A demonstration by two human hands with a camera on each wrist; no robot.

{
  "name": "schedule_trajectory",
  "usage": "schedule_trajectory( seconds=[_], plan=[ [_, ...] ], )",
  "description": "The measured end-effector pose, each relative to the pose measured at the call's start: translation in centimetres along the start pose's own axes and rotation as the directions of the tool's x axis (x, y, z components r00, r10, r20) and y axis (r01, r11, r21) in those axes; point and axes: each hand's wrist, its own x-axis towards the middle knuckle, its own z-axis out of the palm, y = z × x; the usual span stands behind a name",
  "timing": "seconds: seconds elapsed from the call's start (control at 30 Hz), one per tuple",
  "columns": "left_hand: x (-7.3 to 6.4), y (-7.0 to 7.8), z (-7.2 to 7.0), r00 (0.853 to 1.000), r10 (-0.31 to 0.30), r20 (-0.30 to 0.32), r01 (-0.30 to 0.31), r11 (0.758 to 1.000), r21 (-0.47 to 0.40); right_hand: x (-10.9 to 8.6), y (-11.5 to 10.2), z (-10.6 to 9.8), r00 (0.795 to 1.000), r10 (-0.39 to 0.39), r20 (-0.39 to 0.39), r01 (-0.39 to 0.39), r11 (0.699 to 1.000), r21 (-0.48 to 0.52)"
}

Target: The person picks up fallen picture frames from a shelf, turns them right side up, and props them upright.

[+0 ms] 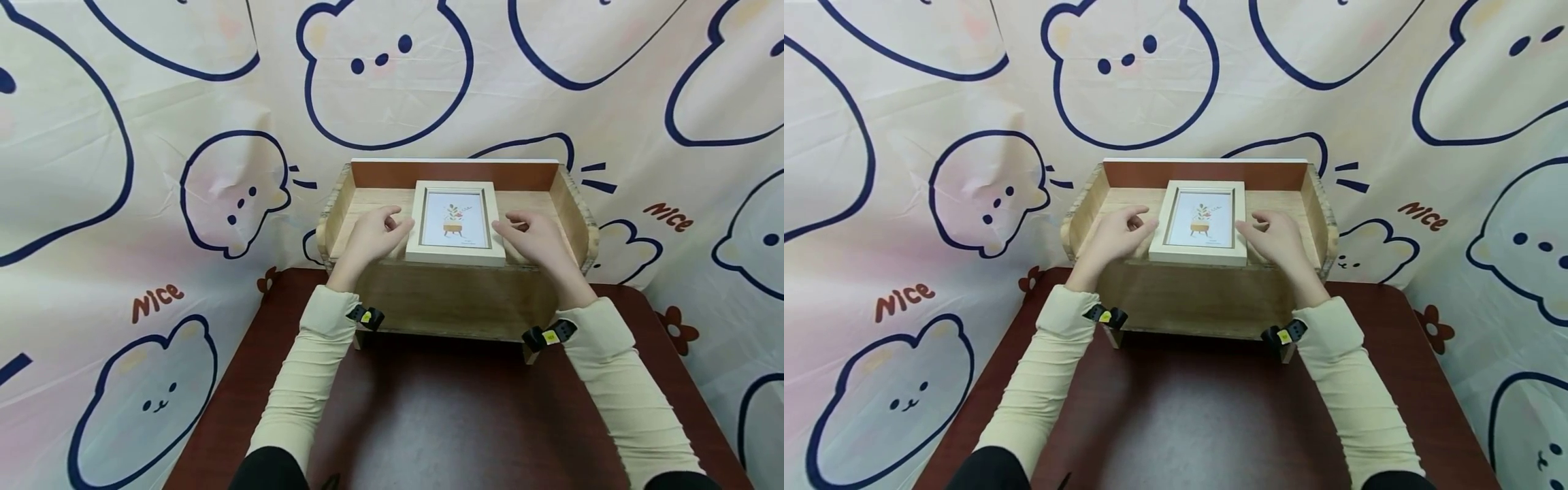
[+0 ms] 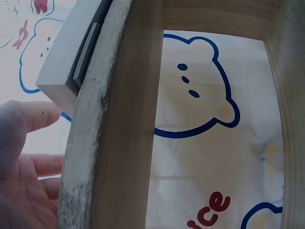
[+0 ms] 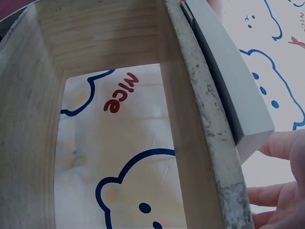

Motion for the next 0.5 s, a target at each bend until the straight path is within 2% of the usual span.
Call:
schedule_trajectory(
  seconds=[0.23,0.4,0.5],
  plan=[
    [0.9,0.5,0.4,1.000,-0.019,0.022,0.018,0.999,0.035,0.8,-0.1,0.3,1.000,-0.002,0.010,0.002,1.000,-0.023],
    [1.3,0.8,0.4,0.997,-0.034,0.069,0.031,0.998,0.057,1.1,0.0,0.6,0.997,-0.073,-0.005,0.073,0.996,-0.047],
    [1.5,0.9,0.5,0.996,-0.012,0.091,0.004,0.996,0.084,1.2,0.0,0.8,0.995,-0.096,-0.020,0.094,0.992,-0.080]
  ],
)
